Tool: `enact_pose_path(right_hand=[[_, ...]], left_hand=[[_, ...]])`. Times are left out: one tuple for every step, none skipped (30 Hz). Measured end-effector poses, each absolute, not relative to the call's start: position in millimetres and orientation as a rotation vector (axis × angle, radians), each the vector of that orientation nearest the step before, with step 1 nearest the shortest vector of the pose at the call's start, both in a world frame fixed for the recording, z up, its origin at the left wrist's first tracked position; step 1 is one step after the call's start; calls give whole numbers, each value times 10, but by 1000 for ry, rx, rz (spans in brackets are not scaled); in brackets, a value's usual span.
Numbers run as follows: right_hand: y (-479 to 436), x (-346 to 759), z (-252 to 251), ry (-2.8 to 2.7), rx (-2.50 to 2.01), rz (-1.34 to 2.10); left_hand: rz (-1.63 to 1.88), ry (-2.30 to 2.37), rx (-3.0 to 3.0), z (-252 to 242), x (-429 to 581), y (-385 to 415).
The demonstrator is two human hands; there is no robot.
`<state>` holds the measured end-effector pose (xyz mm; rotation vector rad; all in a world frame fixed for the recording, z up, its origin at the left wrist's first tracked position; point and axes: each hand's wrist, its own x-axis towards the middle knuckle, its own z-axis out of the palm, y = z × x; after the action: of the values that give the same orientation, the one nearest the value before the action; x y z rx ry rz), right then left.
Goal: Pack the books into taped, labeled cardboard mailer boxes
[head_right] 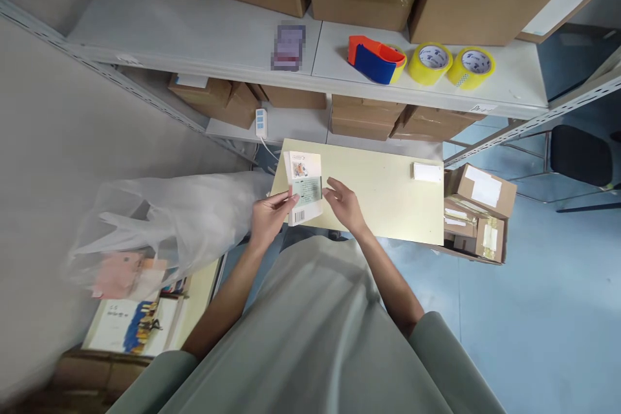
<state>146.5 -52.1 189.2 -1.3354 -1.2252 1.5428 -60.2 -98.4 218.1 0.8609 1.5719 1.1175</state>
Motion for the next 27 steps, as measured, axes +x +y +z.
enact_pose_path(right_hand=[[-568, 1417, 1894, -1250, -1310, 1583], [-620, 1369, 1900, -1281, -1277, 1610], [-671, 1328, 1905, -1310, -1249, 1616], [-715, 1299, 1905, -1332, -1234, 1601], [-748, 1286, 1896, -1344, -1234, 1571], [-767, 1293, 1880, -1344, -1246, 1534], [-770, 1317, 1857, -1335, -1264, 1505], [-760, 1358, 1833, -1320, -1283, 1492], [-739, 1409, 1813, -1302, -1298, 1500], [-711, 1467, 1804, -1283, -1305, 1526], [-681, 1527, 1807, -1259, -1300, 1569], [-652, 1583, 1823, -1232, -1281, 1621], [-627, 1634, 1852, -1202, -1252, 1675], [-607, 1677, 1890, -1173, -1215, 1725], [-593, 1711, 1931, -1150, -1178, 1770], [-583, 1737, 1971, -1132, -1146, 1805], [-576, 1755, 2005, -1122, -1121, 1830], [-572, 1766, 2032, -1118, -1104, 1848], [-569, 1772, 2050, -1121, -1092, 1859], [-566, 1776, 2059, -1131, -1085, 1863], [-562, 1776, 2061, -1150, -1083, 1859], [-557, 1775, 2058, -1175, -1083, 1848], [-551, 1773, 2052, -1207, -1082, 1832], [-544, 1771, 2047, -1243, -1078, 1811], [-537, 1769, 2045, -1281, -1069, 1786], [-531, 1768, 2047, -1318, -1054, 1757], [-524, 1768, 2054, -1355, -1037, 1725]], left_hand=[[1100, 1591, 911, 2180, -534, -1004], [1068, 1611, 972, 2176, -460, -1031], [1027, 1641, 1037, 2166, -384, -1066], [980, 1672, 1102, 2149, -311, -1103], [936, 1691, 1157, 2122, -248, -1141], [905, 1684, 1191, 2086, -201, -1174], [892, 1645, 1198, 2043, -174, -1199], [899, 1583, 1180, 1994, -171, -1213], [922, 1521, 1152, 1945, -192, -1213], [953, 1485, 1122, 1900, -237, -1202], [989, 1492, 1096, 1863, -303, -1178], [1027, 1534, 1072, 1837, -387, -1146], [1059, 1596, 1052, 1825, -482, -1108], [1081, 1648, 1022, 1827, -582, -1069], [1090, 1661, 981, 1844, -680, -1031], [1079, 1623, 943, 1874, -770, -999], [1058, 1561, 910, 1915, -847, -974], [1037, 1496, 884, 1964, -908, -958], [1020, 1440, 867, 2017, -949, -952], [1012, 1405, 855, 2070, -973, -953], [1015, 1393, 845, 2120, -982, -961], [1025, 1393, 836, 2164, -979, -973], [1036, 1400, 828, 2200, -968, -988], [1048, 1411, 822, 2228, -955, -1003], [1061, 1424, 821, 2249, -943, -1019], [1075, 1438, 827, 2265, -936, -1034], [1091, 1450, 840, 2277, -934, -1048]])
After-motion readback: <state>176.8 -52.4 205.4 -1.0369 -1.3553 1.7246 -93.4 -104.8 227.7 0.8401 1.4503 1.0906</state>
